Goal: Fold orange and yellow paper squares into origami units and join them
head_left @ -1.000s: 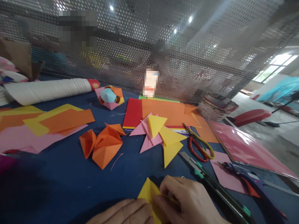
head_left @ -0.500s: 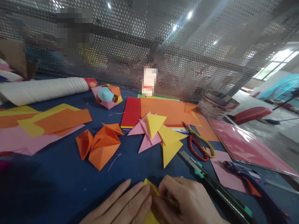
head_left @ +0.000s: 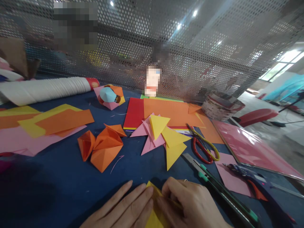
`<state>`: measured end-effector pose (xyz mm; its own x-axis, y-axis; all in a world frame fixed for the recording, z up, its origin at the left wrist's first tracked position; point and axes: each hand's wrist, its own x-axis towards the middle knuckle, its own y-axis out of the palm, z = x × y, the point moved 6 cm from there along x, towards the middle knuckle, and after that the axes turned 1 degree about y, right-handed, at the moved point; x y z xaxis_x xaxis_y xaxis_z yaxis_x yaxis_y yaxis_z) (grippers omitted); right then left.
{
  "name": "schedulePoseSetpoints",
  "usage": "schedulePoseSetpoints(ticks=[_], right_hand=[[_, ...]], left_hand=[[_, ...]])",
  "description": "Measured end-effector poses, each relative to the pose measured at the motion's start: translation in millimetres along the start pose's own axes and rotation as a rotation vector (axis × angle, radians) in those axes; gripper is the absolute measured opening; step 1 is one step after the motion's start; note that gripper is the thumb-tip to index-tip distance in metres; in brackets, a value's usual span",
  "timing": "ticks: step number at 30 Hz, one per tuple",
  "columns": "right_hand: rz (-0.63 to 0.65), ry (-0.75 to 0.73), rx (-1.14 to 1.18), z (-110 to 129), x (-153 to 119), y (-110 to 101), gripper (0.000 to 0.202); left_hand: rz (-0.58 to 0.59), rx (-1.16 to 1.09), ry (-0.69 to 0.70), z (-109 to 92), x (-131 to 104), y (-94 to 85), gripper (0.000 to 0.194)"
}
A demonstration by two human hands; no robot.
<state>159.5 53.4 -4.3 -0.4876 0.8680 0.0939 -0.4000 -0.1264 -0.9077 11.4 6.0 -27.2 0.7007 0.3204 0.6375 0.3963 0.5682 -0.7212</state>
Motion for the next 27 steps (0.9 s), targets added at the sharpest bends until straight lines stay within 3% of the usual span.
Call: schedulePoseSetpoints(ticks=[13, 27], right_hand=[[-0.037, -0.025, 0.003, 1.4, 0.6, -1.3, 0.012], [-0.063, 0.003, -0.020, 8.5, -1.5, -7.0, 0.011]], left_hand=[[0.006, -0.046, -0.007, 0.2, -1.3, 1.3, 0.036], [0.150, -0.071, 0.019, -6.2, -3.8, 3.0, 0.033]])
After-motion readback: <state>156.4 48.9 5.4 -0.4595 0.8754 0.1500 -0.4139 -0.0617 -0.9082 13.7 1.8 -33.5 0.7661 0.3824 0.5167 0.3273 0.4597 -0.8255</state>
